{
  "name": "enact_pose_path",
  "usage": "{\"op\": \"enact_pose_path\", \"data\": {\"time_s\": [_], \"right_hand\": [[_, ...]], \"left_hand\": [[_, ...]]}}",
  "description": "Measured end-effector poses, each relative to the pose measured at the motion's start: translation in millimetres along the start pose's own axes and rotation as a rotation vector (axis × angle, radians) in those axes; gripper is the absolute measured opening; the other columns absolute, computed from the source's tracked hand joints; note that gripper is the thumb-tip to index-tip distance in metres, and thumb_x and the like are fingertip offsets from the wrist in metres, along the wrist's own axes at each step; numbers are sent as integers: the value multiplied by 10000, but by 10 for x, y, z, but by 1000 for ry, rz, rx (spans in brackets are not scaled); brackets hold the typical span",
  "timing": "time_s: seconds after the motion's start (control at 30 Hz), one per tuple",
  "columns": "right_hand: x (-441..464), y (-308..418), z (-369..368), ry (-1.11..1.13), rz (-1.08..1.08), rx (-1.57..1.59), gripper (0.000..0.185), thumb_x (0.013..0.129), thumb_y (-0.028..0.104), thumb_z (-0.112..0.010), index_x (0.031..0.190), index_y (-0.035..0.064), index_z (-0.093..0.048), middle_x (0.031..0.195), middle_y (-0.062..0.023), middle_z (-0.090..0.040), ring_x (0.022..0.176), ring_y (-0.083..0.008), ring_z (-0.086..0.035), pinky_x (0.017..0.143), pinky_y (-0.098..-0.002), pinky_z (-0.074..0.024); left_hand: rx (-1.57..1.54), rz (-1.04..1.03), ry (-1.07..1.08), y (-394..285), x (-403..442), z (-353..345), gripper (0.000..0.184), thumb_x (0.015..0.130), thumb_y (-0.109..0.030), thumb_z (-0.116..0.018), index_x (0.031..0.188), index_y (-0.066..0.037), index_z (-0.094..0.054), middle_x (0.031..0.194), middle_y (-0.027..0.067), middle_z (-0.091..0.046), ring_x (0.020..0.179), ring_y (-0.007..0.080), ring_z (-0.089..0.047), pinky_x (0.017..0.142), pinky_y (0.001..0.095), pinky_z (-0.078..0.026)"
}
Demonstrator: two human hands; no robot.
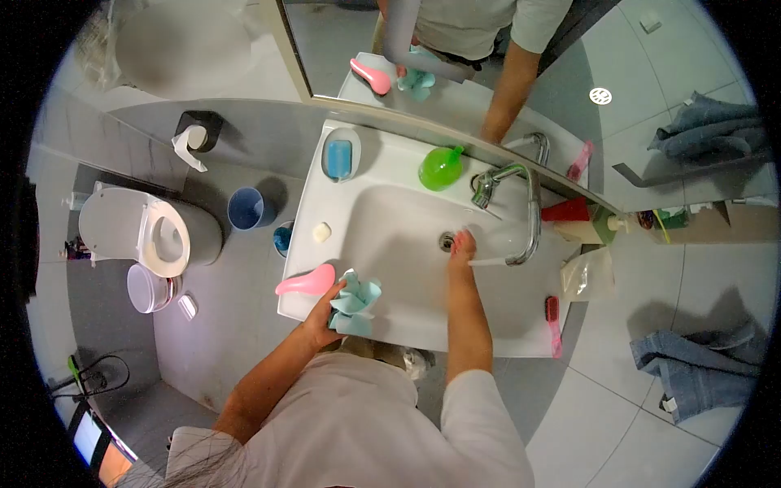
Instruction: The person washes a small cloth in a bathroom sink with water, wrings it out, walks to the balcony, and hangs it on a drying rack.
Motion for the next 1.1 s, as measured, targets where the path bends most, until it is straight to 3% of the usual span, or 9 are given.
{"op": "enact_pose_path", "data": {"time_s": [0.2,0.3,0.43,0.63,0.67,0.73,0.93,1.03,1.1], "right_hand": [[-904,288,-17,451,-185,537,135,856,181,-556,819,67,-617,754,-33,-619,719,-172,-605,696,-292,-534],[-942,-162,-80,356,-248,167,118,877,138,-532,810,69,-601,760,-35,-613,744,-167,-604,723,-287,-527],[-2156,-524,-1257,793,-302,-347,201,895,169,-519,1034,46,-598,928,-58,-630,845,-138,-600,802,-278,-502],[-2525,-962,-2127,1142,365,-615,598,935,201,-406,1430,8,-132,1511,-175,-48,1401,-293,-28,1128,-365,-101],[-2602,-1157,-2004,1139,627,-821,618,939,223,-399,1436,24,-90,1506,-189,-43,1395,-319,-49,1126,-378,-116],[-2857,-1437,-1580,1229,840,-1165,661,937,258,-407,1443,49,-36,1500,-205,-39,1386,-357,-72,1121,-414,-141],[-2873,-1102,-710,1258,385,-2049,512,879,198,-537,1331,25,-372,1400,-176,-358,1278,-379,-337,1038,-441,-305],[-3179,-534,-1375,989,898,-1479,423,819,216,-595,1196,47,-504,1277,-140,-495,1159,-363,-455,987,-467,-357],[-3663,-515,-1783,1141,975,-1239,472,755,216,-650,1184,62,-525,1262,-136,-499,1181,-343,-437,992,-474,-351]], "left_hand": [[112,24,-6,48,25,-95,491,807,-505,-599,1143,-151,-542,1110,71,-584,998,258,-565,861,458,-458],[114,39,-5,100,49,-142,482,812,-503,-596,1141,-153,-546,1081,62,-594,975,249,-575,844,446,-465],[36,3,-12,58,11,-192,452,828,-482,-587,1120,-138,-564,1015,58,-624,922,238,-601,826,418,-487],[-131,-168,87,-442,-163,-35,434,851,-466,-538,1173,-176,-560,1075,49,-612,967,263,-585,874,442,-465],[-135,-195,76,-542,-212,5,435,851,-466,-537,1172,-172,-561,1086,53,-609,965,264,-587,867,438,-471],[-151,-241,94,-730,-271,55,435,851,-464,-536,1168,-167,-564,1096,59,-607,962,265,-592,855,432,-481],[-193,-290,135,-1059,-424,11,451,849,-471,-538,1161,-145,-561,1056,70,-616,942,267,-605,830,436,-487],[-187,-360,172,-1277,-433,-8,429,847,-473,-532,1132,-157,-589,1080,103,-613,958,273,-599,836,444,-493],[-193,-387,178,-1423,-445,32,437,843,-489,-527,1120,-159,-599,1080,113,-615,965,279,-596,833,463,-489]]}}
Point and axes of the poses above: each hand's wrist, its own x-axis towards the middle knuckle, its own z-axis out of the back of the hand, y = z × x, the point moved 10 cm from there along x, towards the middle knuckle
